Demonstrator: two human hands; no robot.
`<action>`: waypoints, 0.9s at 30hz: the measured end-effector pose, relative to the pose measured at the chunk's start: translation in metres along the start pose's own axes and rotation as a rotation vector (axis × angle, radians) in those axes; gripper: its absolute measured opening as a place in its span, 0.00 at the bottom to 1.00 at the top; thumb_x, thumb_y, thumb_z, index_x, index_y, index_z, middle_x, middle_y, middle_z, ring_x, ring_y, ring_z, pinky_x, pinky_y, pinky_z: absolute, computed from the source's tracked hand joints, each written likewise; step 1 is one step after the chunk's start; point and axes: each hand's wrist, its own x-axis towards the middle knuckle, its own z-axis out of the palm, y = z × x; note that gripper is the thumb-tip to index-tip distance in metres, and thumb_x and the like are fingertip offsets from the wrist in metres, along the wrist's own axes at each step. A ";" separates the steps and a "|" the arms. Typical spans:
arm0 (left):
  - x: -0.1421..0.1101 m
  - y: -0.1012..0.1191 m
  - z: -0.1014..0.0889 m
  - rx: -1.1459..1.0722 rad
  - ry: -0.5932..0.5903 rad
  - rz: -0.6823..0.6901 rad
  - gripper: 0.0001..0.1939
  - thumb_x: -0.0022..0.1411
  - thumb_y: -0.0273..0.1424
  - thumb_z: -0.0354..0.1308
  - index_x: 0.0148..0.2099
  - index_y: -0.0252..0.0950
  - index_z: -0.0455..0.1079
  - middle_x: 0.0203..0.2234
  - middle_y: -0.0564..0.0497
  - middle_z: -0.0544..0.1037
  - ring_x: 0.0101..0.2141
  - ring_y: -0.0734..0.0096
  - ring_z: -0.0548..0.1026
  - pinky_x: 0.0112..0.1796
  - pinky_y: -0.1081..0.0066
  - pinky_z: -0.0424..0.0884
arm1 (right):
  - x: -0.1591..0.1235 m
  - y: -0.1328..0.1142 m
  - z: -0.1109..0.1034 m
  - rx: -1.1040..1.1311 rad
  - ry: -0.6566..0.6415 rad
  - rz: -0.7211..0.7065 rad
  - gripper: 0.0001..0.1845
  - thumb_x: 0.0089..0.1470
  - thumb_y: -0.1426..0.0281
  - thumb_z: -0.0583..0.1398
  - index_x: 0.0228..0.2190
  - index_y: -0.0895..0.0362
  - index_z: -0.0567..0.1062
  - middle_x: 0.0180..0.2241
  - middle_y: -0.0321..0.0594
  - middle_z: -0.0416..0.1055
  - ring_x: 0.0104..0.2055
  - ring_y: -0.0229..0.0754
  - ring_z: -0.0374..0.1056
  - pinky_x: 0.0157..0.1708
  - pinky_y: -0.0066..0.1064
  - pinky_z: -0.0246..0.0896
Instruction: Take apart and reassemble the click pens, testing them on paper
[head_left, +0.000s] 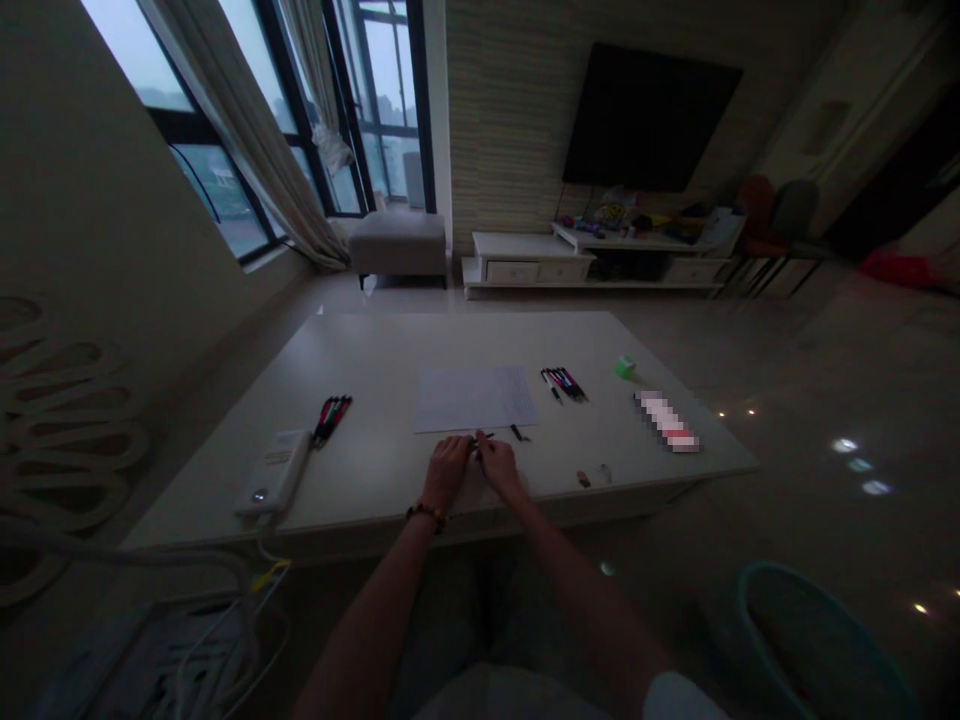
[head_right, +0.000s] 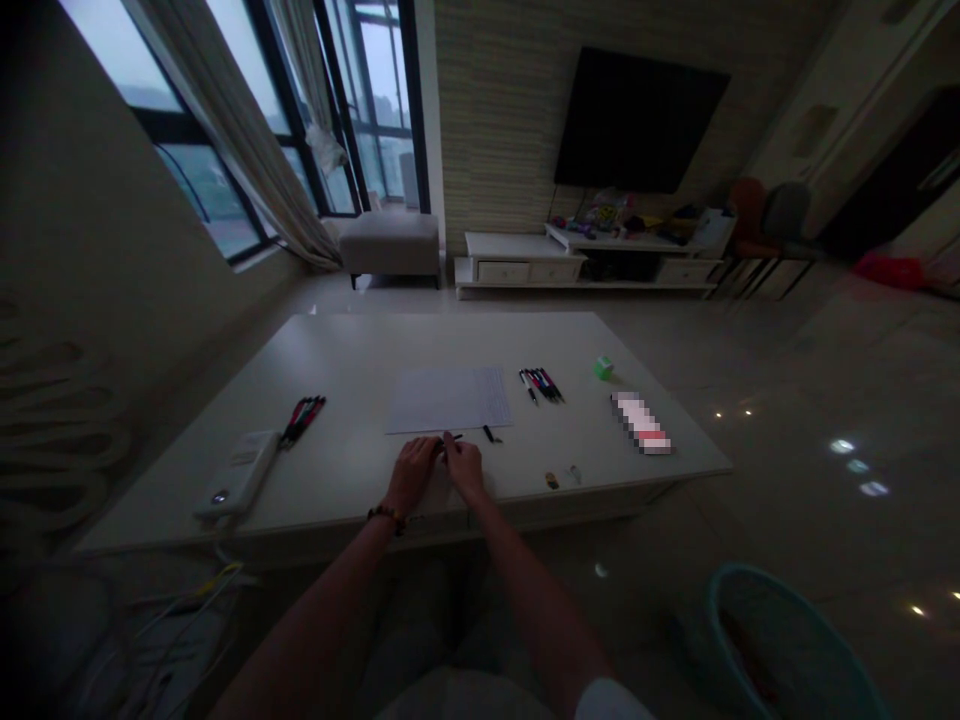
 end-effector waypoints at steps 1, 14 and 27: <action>-0.001 0.000 -0.001 0.004 0.003 0.014 0.10 0.64 0.29 0.44 0.46 0.36 0.63 0.36 0.48 0.72 0.38 0.68 0.68 0.41 0.67 0.62 | 0.003 -0.003 0.008 0.018 0.020 0.019 0.29 0.52 0.49 0.47 0.12 0.56 0.65 0.14 0.38 0.66 0.18 0.38 0.61 0.21 0.26 0.51; 0.000 0.015 -0.022 0.058 -0.053 0.026 0.13 0.62 0.24 0.44 0.46 0.37 0.65 0.37 0.47 0.74 0.39 0.67 0.70 0.41 0.68 0.62 | 0.011 -0.009 0.006 0.024 0.137 0.063 0.26 0.52 0.55 0.49 0.10 0.54 0.63 0.12 0.39 0.65 0.18 0.39 0.60 0.19 0.28 0.50; 0.023 0.014 -0.052 -0.334 -0.096 -0.166 0.11 0.59 0.25 0.47 0.35 0.35 0.71 0.26 0.52 0.76 0.28 0.75 0.71 0.31 0.74 0.62 | 0.015 -0.030 -0.032 0.274 -0.235 -0.040 0.19 0.46 0.55 0.56 0.18 0.58 0.66 0.13 0.30 0.60 0.14 0.31 0.54 0.16 0.24 0.47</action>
